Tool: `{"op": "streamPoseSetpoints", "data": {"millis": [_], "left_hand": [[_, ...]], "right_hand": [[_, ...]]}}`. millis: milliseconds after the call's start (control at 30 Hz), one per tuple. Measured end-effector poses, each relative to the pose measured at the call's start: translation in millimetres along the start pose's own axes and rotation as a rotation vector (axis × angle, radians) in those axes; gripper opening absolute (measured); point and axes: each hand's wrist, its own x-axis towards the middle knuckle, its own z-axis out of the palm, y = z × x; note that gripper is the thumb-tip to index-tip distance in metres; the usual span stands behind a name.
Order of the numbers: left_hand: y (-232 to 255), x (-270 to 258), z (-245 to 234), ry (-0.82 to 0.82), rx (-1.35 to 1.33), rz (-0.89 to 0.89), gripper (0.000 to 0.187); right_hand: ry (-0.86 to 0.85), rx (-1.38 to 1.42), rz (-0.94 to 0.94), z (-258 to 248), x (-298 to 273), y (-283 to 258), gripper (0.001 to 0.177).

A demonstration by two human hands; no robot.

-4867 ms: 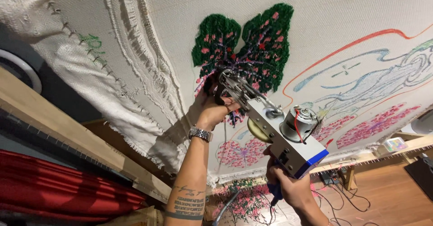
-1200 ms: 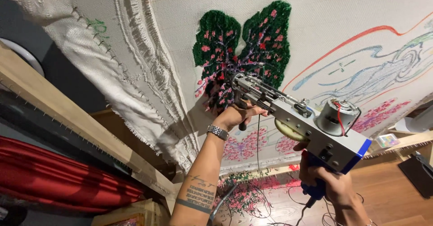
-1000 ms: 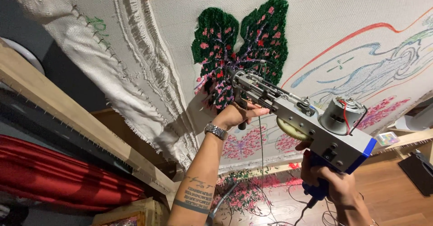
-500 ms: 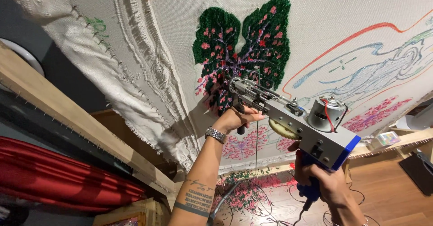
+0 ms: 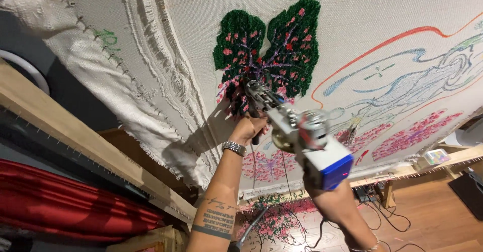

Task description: Using a tufting gun to apply yarn into a design on a vertical rug-tufting frame.

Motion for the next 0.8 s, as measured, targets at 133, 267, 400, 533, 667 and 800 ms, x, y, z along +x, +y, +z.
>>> {"op": "streamPoseSetpoints", "data": {"millis": [133,267,400,533,667,800], "left_hand": [[42,-20,-18,0.043,0.274,0.011,0.028],[137,-77,7,0.402,0.699,0.001,0.045],[147,-87,4,0.590,0.992,0.255,0.063],[123,-73,-5,0.648,1.021,0.175,0.068],[120,-68,-6,0.696,0.990,0.218,0.075],[108,-61,-7,0.697,0.911,0.263,0.072]], "right_hand": [[-0.068,-0.210,-0.235,20,3,-14,0.033],[-0.013,-0.170,-0.199,33,-7,34,0.035],[0.069,0.358,0.213,48,-18,31,0.023],[-0.035,0.688,0.233,53,-10,-3,0.036],[-0.012,0.646,0.242,52,-6,4,0.032],[-0.043,0.666,0.187,51,-3,10,0.030]]}}
